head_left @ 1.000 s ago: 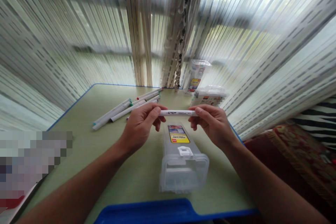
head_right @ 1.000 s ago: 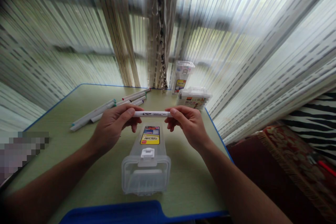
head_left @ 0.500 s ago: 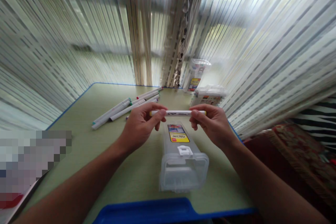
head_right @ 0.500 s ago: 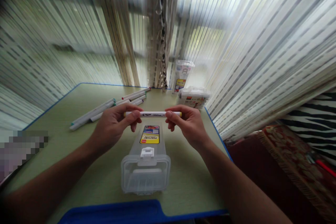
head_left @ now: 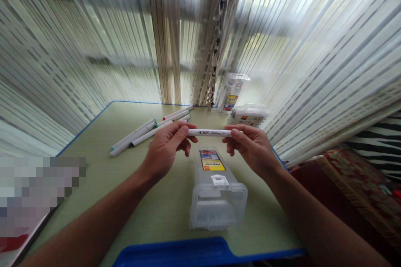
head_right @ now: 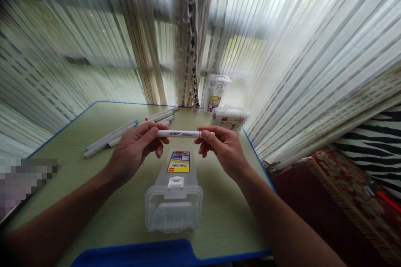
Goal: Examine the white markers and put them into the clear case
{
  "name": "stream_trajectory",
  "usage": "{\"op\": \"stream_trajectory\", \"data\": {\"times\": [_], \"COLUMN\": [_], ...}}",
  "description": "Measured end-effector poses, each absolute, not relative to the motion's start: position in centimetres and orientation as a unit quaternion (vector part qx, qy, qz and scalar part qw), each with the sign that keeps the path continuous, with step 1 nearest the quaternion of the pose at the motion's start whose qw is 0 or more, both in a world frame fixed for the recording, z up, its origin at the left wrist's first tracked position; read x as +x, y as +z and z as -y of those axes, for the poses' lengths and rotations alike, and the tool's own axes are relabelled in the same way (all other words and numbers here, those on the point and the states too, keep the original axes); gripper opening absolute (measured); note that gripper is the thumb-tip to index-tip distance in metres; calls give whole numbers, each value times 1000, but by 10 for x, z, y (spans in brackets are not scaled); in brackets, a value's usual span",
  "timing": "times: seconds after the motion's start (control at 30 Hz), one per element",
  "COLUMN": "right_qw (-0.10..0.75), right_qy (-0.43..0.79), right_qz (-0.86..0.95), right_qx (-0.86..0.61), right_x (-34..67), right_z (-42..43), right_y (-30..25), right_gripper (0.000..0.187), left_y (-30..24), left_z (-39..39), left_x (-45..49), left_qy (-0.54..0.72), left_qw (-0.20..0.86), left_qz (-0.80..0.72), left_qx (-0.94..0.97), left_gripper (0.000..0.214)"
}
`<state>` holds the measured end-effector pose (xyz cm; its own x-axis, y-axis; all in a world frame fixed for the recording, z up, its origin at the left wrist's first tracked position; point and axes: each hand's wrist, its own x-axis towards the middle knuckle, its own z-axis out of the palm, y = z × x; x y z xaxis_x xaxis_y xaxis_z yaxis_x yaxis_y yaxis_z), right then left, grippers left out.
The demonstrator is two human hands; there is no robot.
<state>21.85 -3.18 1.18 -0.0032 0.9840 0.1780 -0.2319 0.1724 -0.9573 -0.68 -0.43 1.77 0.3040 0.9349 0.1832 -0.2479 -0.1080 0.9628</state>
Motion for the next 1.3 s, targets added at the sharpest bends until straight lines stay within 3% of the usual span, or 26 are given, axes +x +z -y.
{"op": "stream_trajectory", "data": {"times": [0.33, 0.7, 1.3], "right_qw": [594, 586, 578], "right_qy": [527, 481, 491], "right_qz": [482, 515, 516], "right_qx": [-372, -401, -397], "right_x": [219, 221, 221], "right_z": [32, 31, 31], "right_y": [12, 8, 9], "right_gripper": [21, 22, 18], "left_y": [19, 22, 19], "left_z": [3, 5, 4], "left_x": [-7, -8, -8], "left_qy": [505, 477, 478], "left_qw": [596, 510, 536], "left_qz": [-312, -359, -343], "left_qx": [541, 619, 605], "left_gripper": [25, 26, 23]}}
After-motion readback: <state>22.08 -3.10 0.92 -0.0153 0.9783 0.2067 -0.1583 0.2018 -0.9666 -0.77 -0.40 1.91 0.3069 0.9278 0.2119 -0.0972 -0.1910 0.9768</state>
